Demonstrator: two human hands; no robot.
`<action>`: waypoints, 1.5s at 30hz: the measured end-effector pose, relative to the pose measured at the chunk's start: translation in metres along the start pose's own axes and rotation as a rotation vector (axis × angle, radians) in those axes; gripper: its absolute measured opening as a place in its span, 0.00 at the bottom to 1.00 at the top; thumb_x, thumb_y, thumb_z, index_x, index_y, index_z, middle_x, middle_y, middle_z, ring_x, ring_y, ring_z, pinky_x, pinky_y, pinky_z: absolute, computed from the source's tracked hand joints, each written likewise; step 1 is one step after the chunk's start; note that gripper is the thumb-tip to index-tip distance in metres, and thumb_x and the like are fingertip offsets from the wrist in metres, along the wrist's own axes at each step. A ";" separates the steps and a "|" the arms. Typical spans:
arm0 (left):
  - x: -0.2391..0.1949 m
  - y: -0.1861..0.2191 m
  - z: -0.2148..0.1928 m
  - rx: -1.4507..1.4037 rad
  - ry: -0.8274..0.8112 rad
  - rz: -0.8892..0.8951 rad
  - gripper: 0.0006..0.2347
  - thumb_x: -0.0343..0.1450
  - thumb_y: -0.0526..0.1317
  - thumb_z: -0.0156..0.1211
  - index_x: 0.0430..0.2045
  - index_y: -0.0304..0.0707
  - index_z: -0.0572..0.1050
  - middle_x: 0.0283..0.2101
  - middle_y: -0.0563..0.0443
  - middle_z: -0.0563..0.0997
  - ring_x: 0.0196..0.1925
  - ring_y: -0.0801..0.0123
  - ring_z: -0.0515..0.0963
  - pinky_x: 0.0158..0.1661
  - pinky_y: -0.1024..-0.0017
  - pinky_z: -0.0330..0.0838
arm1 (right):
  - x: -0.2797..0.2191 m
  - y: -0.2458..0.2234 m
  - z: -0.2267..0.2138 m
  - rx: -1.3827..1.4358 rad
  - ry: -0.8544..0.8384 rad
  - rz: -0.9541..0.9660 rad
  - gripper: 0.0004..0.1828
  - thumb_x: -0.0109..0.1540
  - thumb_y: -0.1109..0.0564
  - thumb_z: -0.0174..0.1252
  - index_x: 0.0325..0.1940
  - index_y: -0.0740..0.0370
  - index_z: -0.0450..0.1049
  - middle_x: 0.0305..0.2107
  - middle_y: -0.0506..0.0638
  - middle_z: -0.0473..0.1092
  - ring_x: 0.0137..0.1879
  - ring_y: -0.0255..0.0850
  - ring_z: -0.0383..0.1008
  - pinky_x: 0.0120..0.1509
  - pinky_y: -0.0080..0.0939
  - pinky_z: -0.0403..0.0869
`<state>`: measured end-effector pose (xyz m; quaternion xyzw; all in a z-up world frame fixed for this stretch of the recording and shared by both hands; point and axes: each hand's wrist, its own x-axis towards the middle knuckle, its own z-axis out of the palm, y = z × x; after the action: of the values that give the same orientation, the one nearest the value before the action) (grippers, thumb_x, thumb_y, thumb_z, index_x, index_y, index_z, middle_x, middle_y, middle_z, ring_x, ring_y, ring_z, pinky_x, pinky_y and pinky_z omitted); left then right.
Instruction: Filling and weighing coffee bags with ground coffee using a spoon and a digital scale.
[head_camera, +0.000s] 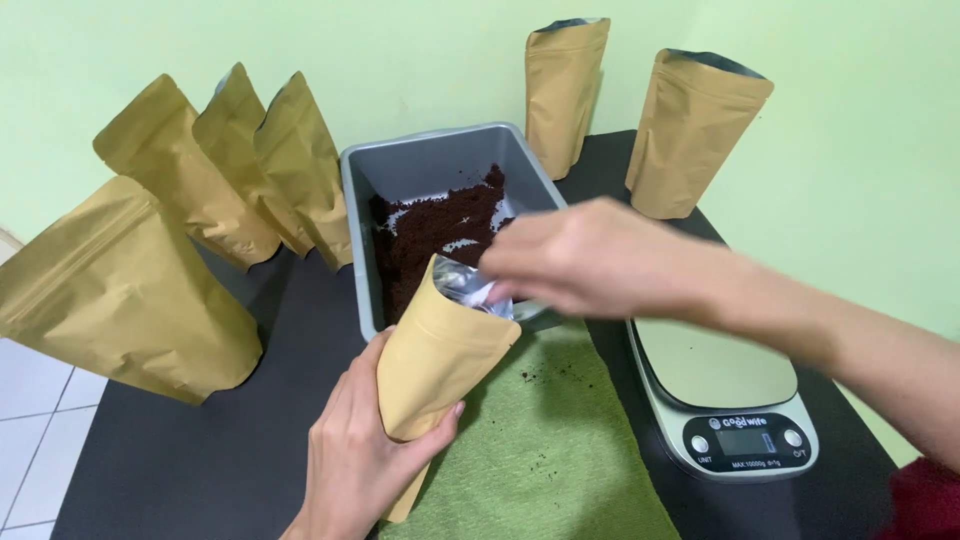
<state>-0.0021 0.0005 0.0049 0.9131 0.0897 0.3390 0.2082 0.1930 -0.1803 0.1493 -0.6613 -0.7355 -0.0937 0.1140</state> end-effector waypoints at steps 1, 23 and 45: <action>0.001 0.000 -0.003 0.001 0.000 -0.004 0.38 0.59 0.58 0.73 0.61 0.41 0.67 0.54 0.54 0.80 0.50 0.63 0.82 0.39 0.62 0.79 | -0.003 0.008 -0.009 0.002 -0.002 -0.003 0.07 0.69 0.57 0.56 0.47 0.61 0.77 0.32 0.49 0.78 0.35 0.39 0.80 0.38 0.37 0.86; 0.014 -0.009 -0.016 -0.075 0.115 -0.083 0.38 0.56 0.53 0.77 0.59 0.36 0.66 0.49 0.49 0.81 0.45 0.65 0.83 0.41 0.67 0.78 | 0.054 0.137 0.162 0.034 -0.486 0.586 0.11 0.62 0.61 0.48 0.38 0.58 0.78 0.34 0.56 0.77 0.37 0.53 0.78 0.32 0.54 0.73; -0.003 0.004 0.000 0.023 0.021 0.077 0.33 0.60 0.56 0.72 0.57 0.41 0.69 0.47 0.57 0.82 0.43 0.68 0.81 0.32 0.64 0.78 | 0.003 0.087 -0.005 0.162 -0.374 0.969 0.16 0.66 0.56 0.49 0.29 0.58 0.79 0.23 0.46 0.74 0.29 0.37 0.63 0.36 0.36 0.60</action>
<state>-0.0044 -0.0039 0.0049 0.9145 0.0605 0.3553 0.1836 0.2792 -0.1696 0.1539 -0.9201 -0.3580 0.1467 0.0616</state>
